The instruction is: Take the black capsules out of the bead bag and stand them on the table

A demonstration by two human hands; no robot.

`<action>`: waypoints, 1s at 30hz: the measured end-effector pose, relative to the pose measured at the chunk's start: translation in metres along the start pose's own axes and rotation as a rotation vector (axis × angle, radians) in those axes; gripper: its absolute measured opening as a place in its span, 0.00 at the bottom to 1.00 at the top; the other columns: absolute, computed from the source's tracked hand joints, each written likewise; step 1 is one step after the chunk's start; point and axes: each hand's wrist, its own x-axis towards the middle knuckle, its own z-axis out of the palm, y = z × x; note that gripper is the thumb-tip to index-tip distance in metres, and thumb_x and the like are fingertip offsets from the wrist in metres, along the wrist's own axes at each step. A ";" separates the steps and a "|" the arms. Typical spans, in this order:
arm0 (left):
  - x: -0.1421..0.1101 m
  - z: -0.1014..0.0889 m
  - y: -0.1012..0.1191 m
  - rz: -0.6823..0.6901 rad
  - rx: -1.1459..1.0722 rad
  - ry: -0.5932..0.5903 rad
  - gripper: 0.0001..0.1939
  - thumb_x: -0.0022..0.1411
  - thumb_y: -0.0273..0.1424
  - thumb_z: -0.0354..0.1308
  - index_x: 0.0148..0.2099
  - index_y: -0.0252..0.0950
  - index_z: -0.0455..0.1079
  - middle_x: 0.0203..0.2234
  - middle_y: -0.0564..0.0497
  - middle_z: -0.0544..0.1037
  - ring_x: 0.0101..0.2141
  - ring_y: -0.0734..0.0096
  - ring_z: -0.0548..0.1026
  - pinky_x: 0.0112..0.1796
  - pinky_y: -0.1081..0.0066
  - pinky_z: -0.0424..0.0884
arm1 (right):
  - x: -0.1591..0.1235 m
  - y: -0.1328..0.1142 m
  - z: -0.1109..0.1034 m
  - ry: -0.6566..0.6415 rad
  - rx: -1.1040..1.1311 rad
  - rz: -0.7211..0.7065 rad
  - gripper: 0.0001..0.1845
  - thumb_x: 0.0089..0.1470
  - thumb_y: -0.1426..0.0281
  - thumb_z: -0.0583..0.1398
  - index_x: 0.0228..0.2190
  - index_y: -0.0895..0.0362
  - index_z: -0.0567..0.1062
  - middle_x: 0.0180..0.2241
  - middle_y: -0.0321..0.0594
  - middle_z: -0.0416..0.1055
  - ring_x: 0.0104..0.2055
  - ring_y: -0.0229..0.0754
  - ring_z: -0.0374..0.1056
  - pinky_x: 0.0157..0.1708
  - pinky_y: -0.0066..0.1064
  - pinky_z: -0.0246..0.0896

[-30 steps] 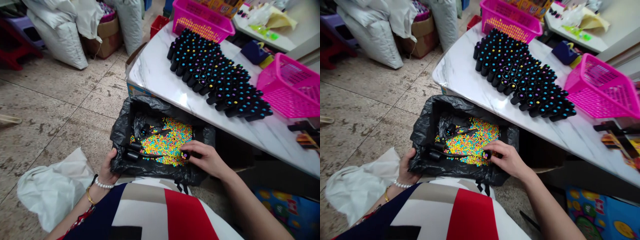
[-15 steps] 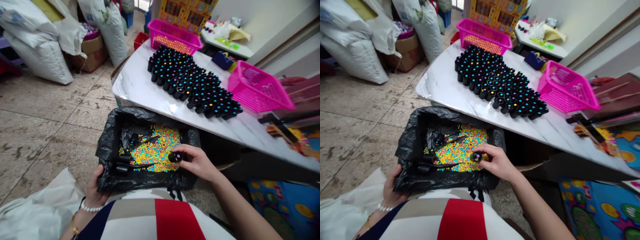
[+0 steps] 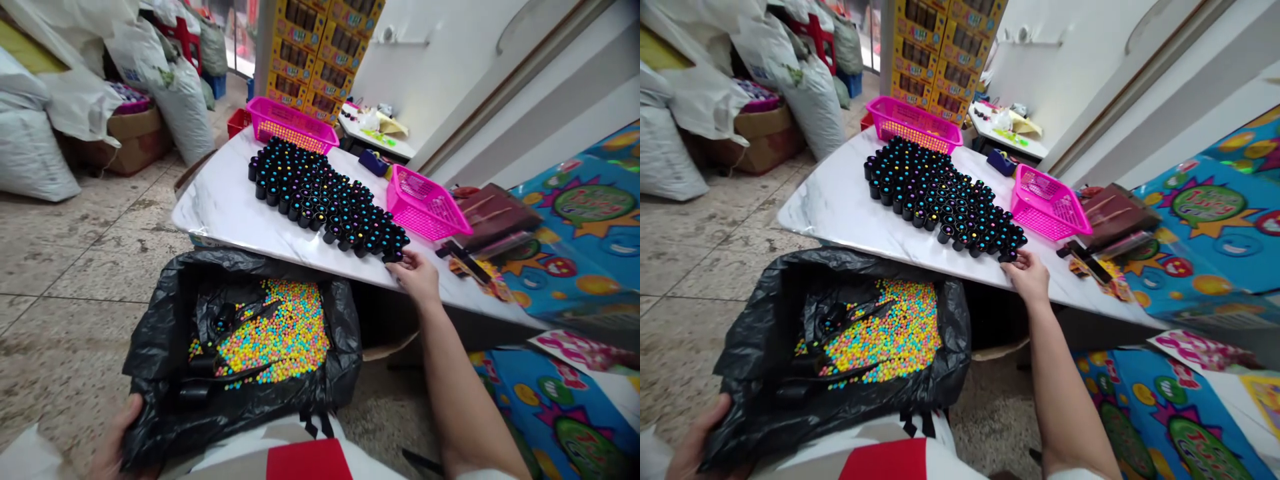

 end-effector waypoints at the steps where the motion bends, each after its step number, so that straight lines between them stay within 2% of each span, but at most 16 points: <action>1: -0.002 0.003 0.000 0.024 -0.006 0.000 0.23 0.29 0.39 0.74 0.35 0.54 0.79 0.35 0.61 0.82 0.39 0.49 0.79 0.41 0.63 0.76 | -0.002 0.000 0.002 0.004 0.039 0.005 0.34 0.31 0.63 0.70 0.43 0.58 0.70 0.32 0.39 0.75 0.30 0.42 0.73 0.30 0.34 0.70; 4: -0.007 0.011 -0.001 0.087 -0.021 -0.018 0.23 0.24 0.38 0.75 0.31 0.47 0.80 0.31 0.56 0.83 0.38 0.48 0.79 0.43 0.61 0.75 | -0.025 -0.004 0.004 0.101 0.138 -0.046 0.30 0.37 0.62 0.69 0.42 0.58 0.67 0.33 0.39 0.75 0.29 0.40 0.72 0.30 0.34 0.72; 6: -0.008 0.013 -0.002 0.130 -0.008 -0.111 0.20 0.27 0.37 0.75 0.29 0.42 0.80 0.29 0.53 0.83 0.38 0.47 0.79 0.45 0.60 0.74 | -0.055 -0.014 0.008 0.186 0.095 -0.189 0.21 0.44 0.63 0.66 0.39 0.58 0.69 0.31 0.39 0.73 0.28 0.39 0.71 0.31 0.34 0.71; 8: -0.007 0.012 -0.003 0.180 0.005 -0.180 0.18 0.31 0.36 0.74 0.30 0.39 0.79 0.29 0.52 0.84 0.39 0.48 0.79 0.46 0.58 0.73 | -0.093 -0.030 0.017 0.142 -0.013 -0.353 0.13 0.51 0.65 0.63 0.38 0.58 0.72 0.31 0.40 0.72 0.30 0.39 0.70 0.33 0.34 0.69; 10: -0.005 0.010 -0.004 0.225 -0.005 -0.197 0.15 0.37 0.36 0.73 0.31 0.39 0.79 0.29 0.52 0.84 0.40 0.49 0.79 0.46 0.57 0.73 | -0.132 -0.051 0.031 -0.059 -0.042 -0.438 0.08 0.53 0.67 0.62 0.36 0.56 0.75 0.31 0.39 0.73 0.31 0.39 0.69 0.34 0.32 0.68; 12: -0.004 0.009 -0.006 0.259 -0.023 -0.212 0.14 0.40 0.37 0.71 0.32 0.39 0.79 0.29 0.51 0.84 0.40 0.50 0.79 0.46 0.56 0.74 | -0.163 -0.071 0.051 -0.390 -0.041 -0.560 0.05 0.51 0.68 0.64 0.33 0.53 0.77 0.31 0.36 0.75 0.32 0.38 0.70 0.35 0.29 0.68; 13: -0.003 0.008 -0.007 0.271 -0.029 -0.227 0.13 0.42 0.36 0.71 0.32 0.39 0.79 0.29 0.51 0.84 0.40 0.49 0.79 0.45 0.56 0.74 | -0.174 -0.079 0.062 -0.563 -0.047 -0.667 0.05 0.52 0.69 0.63 0.34 0.52 0.78 0.33 0.36 0.76 0.34 0.38 0.71 0.36 0.29 0.68; 14: -0.003 0.008 -0.008 0.279 -0.033 -0.240 0.13 0.42 0.36 0.71 0.32 0.39 0.79 0.29 0.50 0.84 0.40 0.49 0.79 0.45 0.56 0.75 | -0.179 -0.086 0.073 -0.695 -0.063 -0.773 0.05 0.53 0.69 0.62 0.35 0.52 0.78 0.34 0.37 0.76 0.35 0.39 0.71 0.38 0.30 0.68; 16: -0.003 0.008 -0.009 0.272 -0.032 -0.250 0.13 0.42 0.36 0.71 0.33 0.38 0.79 0.29 0.48 0.84 0.40 0.48 0.79 0.45 0.55 0.75 | -0.180 -0.095 0.097 -0.816 -0.123 -0.949 0.08 0.58 0.70 0.58 0.38 0.54 0.77 0.37 0.40 0.76 0.39 0.41 0.71 0.41 0.32 0.67; 17: -0.003 0.008 -0.009 0.268 -0.032 -0.249 0.14 0.43 0.36 0.70 0.34 0.37 0.79 0.30 0.47 0.84 0.40 0.48 0.79 0.45 0.55 0.75 | -0.177 -0.099 0.108 -0.821 -0.163 -0.995 0.09 0.59 0.70 0.57 0.39 0.55 0.76 0.39 0.42 0.75 0.41 0.42 0.70 0.42 0.34 0.67; 21: -0.003 0.008 -0.009 0.259 -0.059 -0.266 0.14 0.44 0.36 0.70 0.34 0.36 0.79 0.28 0.47 0.84 0.41 0.48 0.79 0.46 0.56 0.74 | -0.170 -0.117 0.152 -0.844 -0.324 -1.031 0.14 0.60 0.67 0.56 0.47 0.56 0.73 0.43 0.45 0.74 0.43 0.45 0.69 0.42 0.35 0.67; 23: -0.003 0.006 -0.009 0.260 -0.075 -0.273 0.13 0.43 0.35 0.71 0.33 0.37 0.79 0.26 0.49 0.83 0.40 0.49 0.79 0.47 0.57 0.74 | -0.175 -0.127 0.172 -0.918 -0.365 -1.187 0.19 0.60 0.69 0.55 0.53 0.55 0.69 0.51 0.48 0.69 0.47 0.47 0.66 0.44 0.38 0.66; 25: -0.002 0.005 -0.009 0.264 -0.084 -0.268 0.14 0.41 0.35 0.72 0.33 0.37 0.79 0.26 0.50 0.83 0.39 0.50 0.80 0.47 0.57 0.73 | -0.183 -0.135 0.187 -1.022 -0.361 -1.392 0.20 0.61 0.72 0.53 0.54 0.55 0.68 0.56 0.48 0.64 0.49 0.48 0.64 0.46 0.40 0.64; 27: -0.001 0.003 -0.009 0.255 -0.086 -0.264 0.15 0.40 0.35 0.72 0.33 0.36 0.79 0.26 0.50 0.83 0.39 0.49 0.80 0.47 0.57 0.73 | -0.186 -0.138 0.194 -1.117 -0.350 -1.490 0.18 0.61 0.74 0.51 0.52 0.57 0.70 0.54 0.48 0.67 0.48 0.48 0.64 0.46 0.40 0.64; 30: 0.002 0.001 -0.009 0.228 -0.092 -0.264 0.14 0.43 0.35 0.70 0.34 0.36 0.79 0.26 0.49 0.83 0.40 0.49 0.79 0.47 0.57 0.73 | -0.177 -0.130 0.182 -1.142 -0.332 -1.444 0.20 0.61 0.76 0.49 0.52 0.58 0.70 0.50 0.48 0.69 0.47 0.46 0.64 0.47 0.38 0.64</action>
